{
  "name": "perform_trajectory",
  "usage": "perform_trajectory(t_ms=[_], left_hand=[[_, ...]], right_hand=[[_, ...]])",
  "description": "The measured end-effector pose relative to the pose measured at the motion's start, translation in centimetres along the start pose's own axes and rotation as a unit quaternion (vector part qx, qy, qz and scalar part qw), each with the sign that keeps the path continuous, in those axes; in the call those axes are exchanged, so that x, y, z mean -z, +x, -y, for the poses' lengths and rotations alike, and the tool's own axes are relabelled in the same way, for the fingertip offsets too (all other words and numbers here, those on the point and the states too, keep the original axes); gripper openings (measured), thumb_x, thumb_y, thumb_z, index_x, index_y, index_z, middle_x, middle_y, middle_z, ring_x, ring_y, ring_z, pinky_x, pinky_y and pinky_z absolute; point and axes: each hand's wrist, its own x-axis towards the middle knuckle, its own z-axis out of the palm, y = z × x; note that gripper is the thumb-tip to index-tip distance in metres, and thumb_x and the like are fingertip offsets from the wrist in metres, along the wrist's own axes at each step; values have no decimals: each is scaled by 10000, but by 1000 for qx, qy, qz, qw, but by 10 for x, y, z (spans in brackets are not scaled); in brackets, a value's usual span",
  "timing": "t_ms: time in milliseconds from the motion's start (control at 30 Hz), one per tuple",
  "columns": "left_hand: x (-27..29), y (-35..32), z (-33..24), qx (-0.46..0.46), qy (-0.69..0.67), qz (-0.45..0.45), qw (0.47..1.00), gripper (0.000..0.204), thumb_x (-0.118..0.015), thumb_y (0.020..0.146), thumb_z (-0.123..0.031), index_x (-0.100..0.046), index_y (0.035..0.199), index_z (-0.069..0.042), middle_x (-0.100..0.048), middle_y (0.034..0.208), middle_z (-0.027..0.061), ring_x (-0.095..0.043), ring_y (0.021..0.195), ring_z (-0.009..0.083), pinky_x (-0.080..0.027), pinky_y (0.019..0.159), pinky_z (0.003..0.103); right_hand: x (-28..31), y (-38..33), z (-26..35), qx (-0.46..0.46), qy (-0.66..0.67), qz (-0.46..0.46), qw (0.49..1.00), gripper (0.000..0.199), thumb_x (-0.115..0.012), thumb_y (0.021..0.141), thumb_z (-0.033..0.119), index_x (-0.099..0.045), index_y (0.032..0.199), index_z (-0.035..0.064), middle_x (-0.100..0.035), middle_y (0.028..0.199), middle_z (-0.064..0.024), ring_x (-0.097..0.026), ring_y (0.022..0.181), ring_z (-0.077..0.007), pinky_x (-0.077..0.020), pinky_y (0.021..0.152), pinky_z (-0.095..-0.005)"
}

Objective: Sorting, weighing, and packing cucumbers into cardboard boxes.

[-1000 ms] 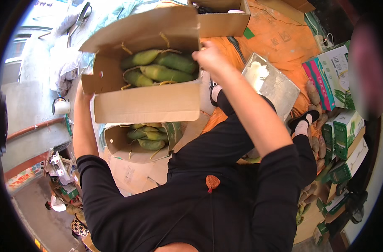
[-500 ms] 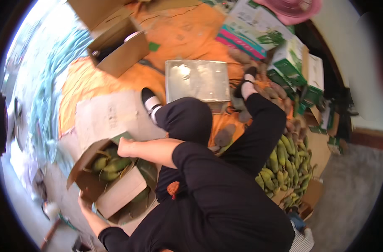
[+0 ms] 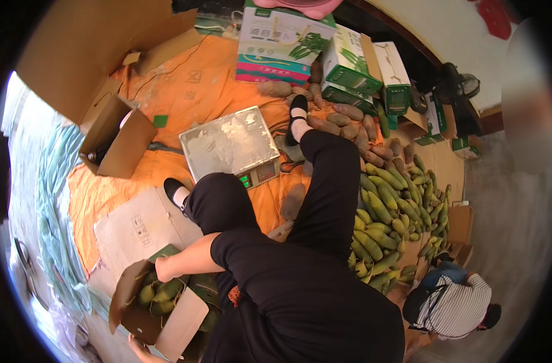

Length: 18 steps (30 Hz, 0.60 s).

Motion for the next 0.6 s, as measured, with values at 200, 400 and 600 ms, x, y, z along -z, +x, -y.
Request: perform_trajectory(t_ms=[200,400,600], left_hand=[[-84,12,-47,-179,184,-1,966,212,-497,874,-157,-582,1050,-76,-598,1000,81,-551,965,286,-453,830,429],[-129,-5,-81,-353,336,-55,871,196,-499,868,-127,-587,1031,-65,-597,994,89,-545,969,291,-447,834,426],[-204,-18,-101,-511,455,-84,725,181,-501,862,-98,-592,1012,-54,-595,989,97,-539,974,295,-440,837,422]], right_hand=[[45,12,24,189,-78,-135,969,329,-544,708,50,-567,1033,2,-573,1090,-203,-540,1033,-350,-446,887,-393],[91,-35,66,345,211,-159,900,277,-482,691,19,-615,934,10,-626,955,-195,-594,921,-329,-468,805,-383],[182,-81,52,496,291,-151,804,159,-610,700,48,-624,848,-8,-642,763,-101,-618,706,-176,-493,619,-296]])
